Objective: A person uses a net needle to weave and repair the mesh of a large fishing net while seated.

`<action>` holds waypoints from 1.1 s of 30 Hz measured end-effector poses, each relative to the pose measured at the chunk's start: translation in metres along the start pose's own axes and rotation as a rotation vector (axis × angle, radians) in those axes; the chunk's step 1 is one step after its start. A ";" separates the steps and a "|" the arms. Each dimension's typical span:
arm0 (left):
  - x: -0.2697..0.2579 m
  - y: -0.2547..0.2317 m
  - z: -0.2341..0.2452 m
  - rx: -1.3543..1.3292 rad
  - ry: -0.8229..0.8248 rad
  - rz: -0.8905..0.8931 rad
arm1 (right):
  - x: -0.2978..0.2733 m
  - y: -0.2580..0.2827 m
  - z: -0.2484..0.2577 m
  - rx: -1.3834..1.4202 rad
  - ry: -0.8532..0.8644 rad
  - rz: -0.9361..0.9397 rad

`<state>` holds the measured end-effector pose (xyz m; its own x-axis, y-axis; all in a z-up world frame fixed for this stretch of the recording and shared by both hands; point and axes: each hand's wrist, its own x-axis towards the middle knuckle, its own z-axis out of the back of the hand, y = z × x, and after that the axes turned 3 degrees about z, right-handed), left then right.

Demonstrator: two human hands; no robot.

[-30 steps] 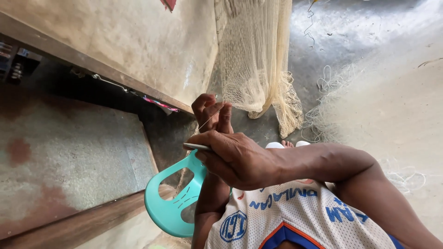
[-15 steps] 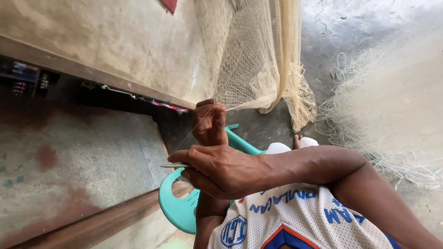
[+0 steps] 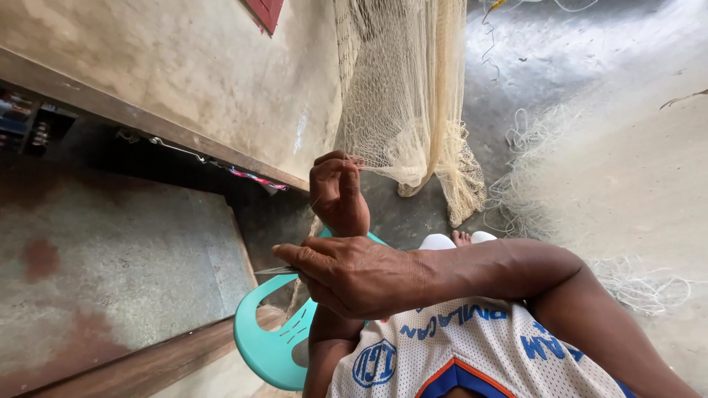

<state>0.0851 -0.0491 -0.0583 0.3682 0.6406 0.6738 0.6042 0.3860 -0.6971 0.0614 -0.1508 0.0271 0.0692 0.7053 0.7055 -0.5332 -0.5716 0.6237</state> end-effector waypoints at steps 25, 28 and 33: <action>0.035 -0.032 0.056 -0.075 -0.161 0.082 | 0.016 -0.112 0.040 0.021 -0.432 -0.550; 0.034 -0.028 0.059 -0.070 -0.143 0.079 | 0.008 -0.128 0.033 0.016 -0.394 -0.595; 0.037 -0.015 0.047 0.049 -0.137 -0.013 | -0.025 -0.101 0.069 0.053 -0.513 -0.571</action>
